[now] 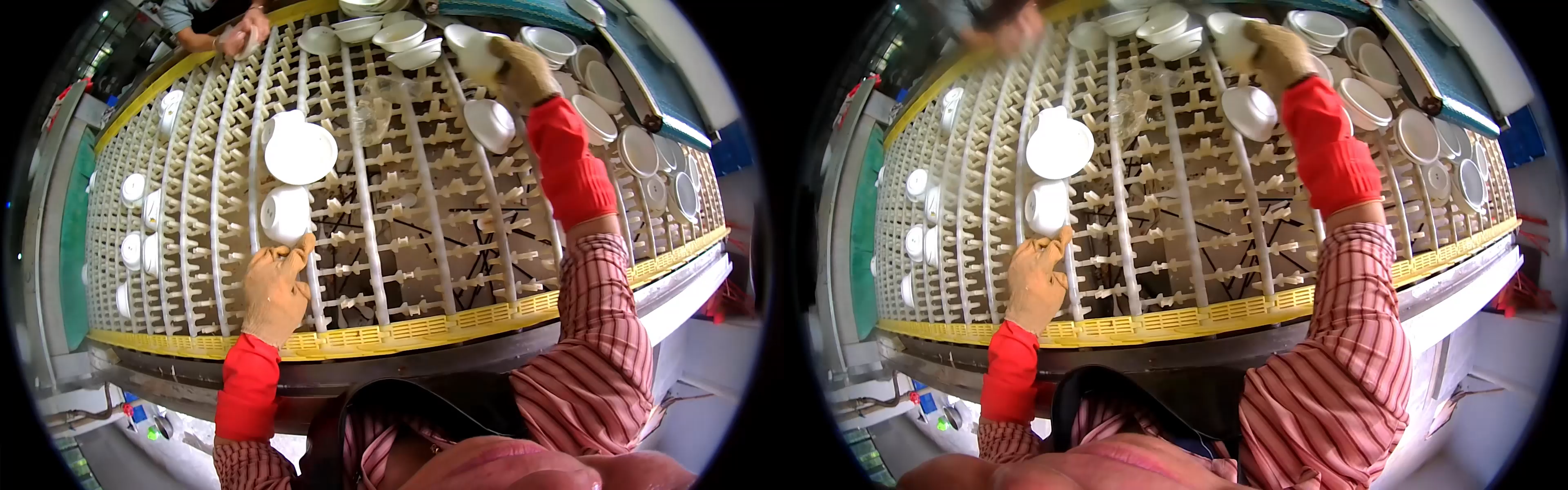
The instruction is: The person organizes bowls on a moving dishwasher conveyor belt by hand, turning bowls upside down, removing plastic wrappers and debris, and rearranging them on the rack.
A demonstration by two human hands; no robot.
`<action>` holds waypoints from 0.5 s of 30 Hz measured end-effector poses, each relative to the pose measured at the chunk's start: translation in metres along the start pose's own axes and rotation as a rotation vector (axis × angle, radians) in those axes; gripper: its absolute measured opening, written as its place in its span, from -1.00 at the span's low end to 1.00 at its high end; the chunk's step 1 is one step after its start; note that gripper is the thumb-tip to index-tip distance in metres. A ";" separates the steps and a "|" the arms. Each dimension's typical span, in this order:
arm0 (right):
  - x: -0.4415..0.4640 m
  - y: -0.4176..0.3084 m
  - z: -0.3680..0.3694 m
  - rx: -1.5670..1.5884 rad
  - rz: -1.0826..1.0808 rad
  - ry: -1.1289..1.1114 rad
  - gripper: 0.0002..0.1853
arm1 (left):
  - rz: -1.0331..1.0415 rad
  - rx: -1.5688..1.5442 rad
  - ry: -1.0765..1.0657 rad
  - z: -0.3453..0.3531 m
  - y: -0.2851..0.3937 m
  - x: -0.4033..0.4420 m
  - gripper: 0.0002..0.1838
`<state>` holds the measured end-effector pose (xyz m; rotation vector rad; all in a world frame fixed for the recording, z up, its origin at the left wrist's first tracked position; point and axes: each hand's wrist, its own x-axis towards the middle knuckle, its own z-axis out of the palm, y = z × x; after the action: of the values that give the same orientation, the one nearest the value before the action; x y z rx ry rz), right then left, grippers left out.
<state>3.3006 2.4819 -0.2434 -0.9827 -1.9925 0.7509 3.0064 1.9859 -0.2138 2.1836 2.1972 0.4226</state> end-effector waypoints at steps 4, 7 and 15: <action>-0.001 -0.073 0.083 -0.037 -0.095 -0.062 -0.62 | 0.000 -0.001 0.010 -0.002 0.003 0.000 -0.30; 0.008 -0.106 0.130 -0.207 -0.135 -0.131 -0.54 | 0.009 -0.020 -0.015 -0.009 0.004 0.000 -0.33; -0.011 -0.080 0.041 -0.774 -0.111 0.058 -0.33 | 0.009 -0.049 -0.036 -0.003 -0.003 -0.005 -0.21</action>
<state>3.2408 2.4237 -0.2076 -1.2774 -2.2996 -0.1484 3.0028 1.9804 -0.2124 2.1599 2.1363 0.4294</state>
